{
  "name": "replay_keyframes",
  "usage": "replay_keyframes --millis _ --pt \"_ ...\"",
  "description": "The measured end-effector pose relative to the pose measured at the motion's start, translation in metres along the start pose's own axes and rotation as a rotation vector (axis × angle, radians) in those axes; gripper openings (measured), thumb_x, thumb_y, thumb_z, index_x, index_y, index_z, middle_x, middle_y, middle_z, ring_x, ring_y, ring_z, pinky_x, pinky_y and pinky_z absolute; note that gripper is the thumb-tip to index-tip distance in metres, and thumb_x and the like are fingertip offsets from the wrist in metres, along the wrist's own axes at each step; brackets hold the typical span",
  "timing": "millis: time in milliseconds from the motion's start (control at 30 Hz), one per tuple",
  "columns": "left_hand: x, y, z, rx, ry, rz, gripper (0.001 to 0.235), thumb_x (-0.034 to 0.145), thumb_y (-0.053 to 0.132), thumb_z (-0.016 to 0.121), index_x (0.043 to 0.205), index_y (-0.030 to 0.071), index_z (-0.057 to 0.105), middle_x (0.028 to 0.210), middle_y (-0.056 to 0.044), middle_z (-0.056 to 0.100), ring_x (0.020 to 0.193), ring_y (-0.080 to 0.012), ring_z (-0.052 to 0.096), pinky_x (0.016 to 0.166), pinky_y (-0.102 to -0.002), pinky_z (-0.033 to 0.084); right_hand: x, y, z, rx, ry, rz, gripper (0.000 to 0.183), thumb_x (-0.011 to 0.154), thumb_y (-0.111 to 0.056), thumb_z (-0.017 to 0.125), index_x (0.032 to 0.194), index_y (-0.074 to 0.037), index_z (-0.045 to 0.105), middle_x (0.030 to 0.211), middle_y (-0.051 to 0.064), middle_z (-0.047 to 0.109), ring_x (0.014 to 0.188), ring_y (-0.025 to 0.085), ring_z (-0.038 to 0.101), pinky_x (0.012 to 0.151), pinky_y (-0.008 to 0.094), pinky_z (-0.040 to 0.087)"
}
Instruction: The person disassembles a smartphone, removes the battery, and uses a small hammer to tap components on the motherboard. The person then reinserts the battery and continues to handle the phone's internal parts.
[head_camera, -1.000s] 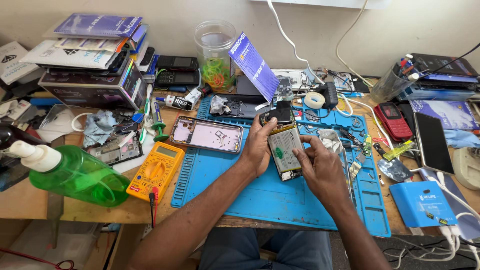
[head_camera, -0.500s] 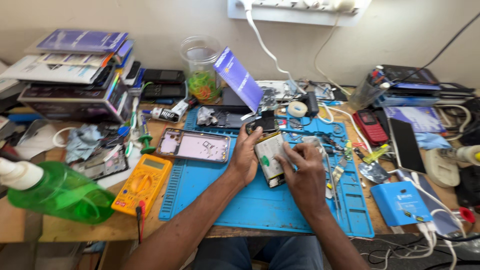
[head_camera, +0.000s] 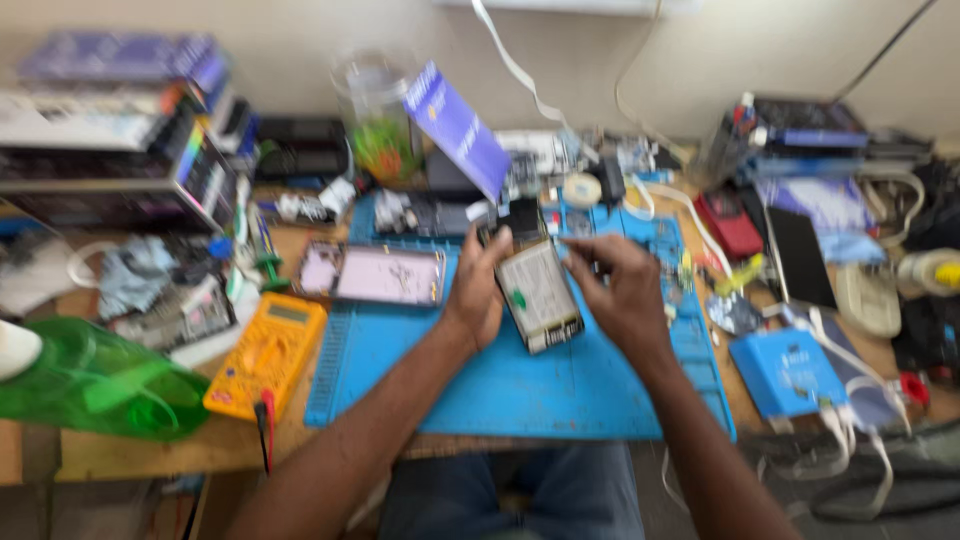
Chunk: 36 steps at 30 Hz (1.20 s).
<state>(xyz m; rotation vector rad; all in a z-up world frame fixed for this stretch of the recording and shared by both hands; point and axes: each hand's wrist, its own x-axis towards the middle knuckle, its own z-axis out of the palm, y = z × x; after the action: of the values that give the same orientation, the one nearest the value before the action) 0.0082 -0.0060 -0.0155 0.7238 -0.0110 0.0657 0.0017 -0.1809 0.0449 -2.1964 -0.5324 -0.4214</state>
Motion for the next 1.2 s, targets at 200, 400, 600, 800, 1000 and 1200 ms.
replay_keyframes --millis 200,400,600,800,1000,1200 --pt "0.002 -0.005 -0.007 0.006 -0.036 0.001 0.025 0.105 0.019 0.055 0.129 0.01 0.049 0.111 -0.005 0.063 0.102 -0.0155 0.066 0.091 -0.037 0.058 0.022 0.022 -0.002 0.157 -0.16 0.091 0.025 0.089 -0.017 0.081 0.113 -0.008 0.077 0.089 0.005 0.076 0.076 0.011 0.068 0.065 0.027 0.055" --pt "0.003 -0.001 0.002 -0.022 -0.041 0.058 0.024 0.104 0.016 0.055 0.126 0.01 0.049 0.11 -0.005 0.065 0.101 -0.0141 0.067 0.09 -0.033 0.058 0.02 -0.003 -0.002 -0.059 -0.064 -0.029 0.022 0.083 -0.015 0.083 0.102 -0.005 0.08 0.089 0.006 0.076 0.069 0.013 0.067 0.062 0.027 0.054" --pt "-0.004 -0.005 -0.004 -0.017 -0.033 0.021 0.02 0.105 0.018 0.056 0.122 0.011 0.048 0.106 -0.005 0.065 0.099 -0.0145 0.067 0.087 -0.034 0.058 0.005 -0.011 0.004 -0.002 -0.052 0.014 0.025 0.083 -0.014 0.081 0.107 -0.007 0.08 0.089 0.005 0.075 0.069 0.012 0.068 0.06 0.028 0.056" --pt "-0.006 -0.001 0.002 0.007 -0.036 0.003 0.022 0.103 0.021 0.055 0.121 0.012 0.046 0.107 -0.004 0.066 0.1 -0.0127 0.067 0.089 -0.034 0.058 0.008 -0.014 0.005 -0.007 -0.036 0.036 0.024 0.083 -0.013 0.082 0.106 -0.006 0.08 0.09 0.005 0.074 0.069 0.012 0.067 0.061 0.028 0.056" --pt "-0.008 0.001 0.001 0.077 -0.002 -0.025 0.025 0.103 0.025 0.054 0.123 0.013 0.044 0.106 -0.004 0.062 0.104 -0.0113 0.065 0.094 -0.035 0.058 0.011 -0.009 0.004 -0.008 -0.072 0.014 0.021 0.082 -0.013 0.082 0.102 -0.007 0.081 0.095 0.004 0.075 0.072 0.01 0.069 0.061 0.025 0.058" --pt "-0.009 0.003 0.005 0.076 -0.007 -0.021 0.028 0.102 0.025 0.055 0.125 0.012 0.043 0.109 -0.005 0.062 0.105 -0.0126 0.065 0.094 -0.036 0.058 0.008 -0.016 -0.003 -0.173 -0.051 -0.208 0.025 0.084 -0.016 0.082 0.107 -0.009 0.078 0.106 0.008 0.073 0.085 0.018 0.07 0.07 0.031 0.058"
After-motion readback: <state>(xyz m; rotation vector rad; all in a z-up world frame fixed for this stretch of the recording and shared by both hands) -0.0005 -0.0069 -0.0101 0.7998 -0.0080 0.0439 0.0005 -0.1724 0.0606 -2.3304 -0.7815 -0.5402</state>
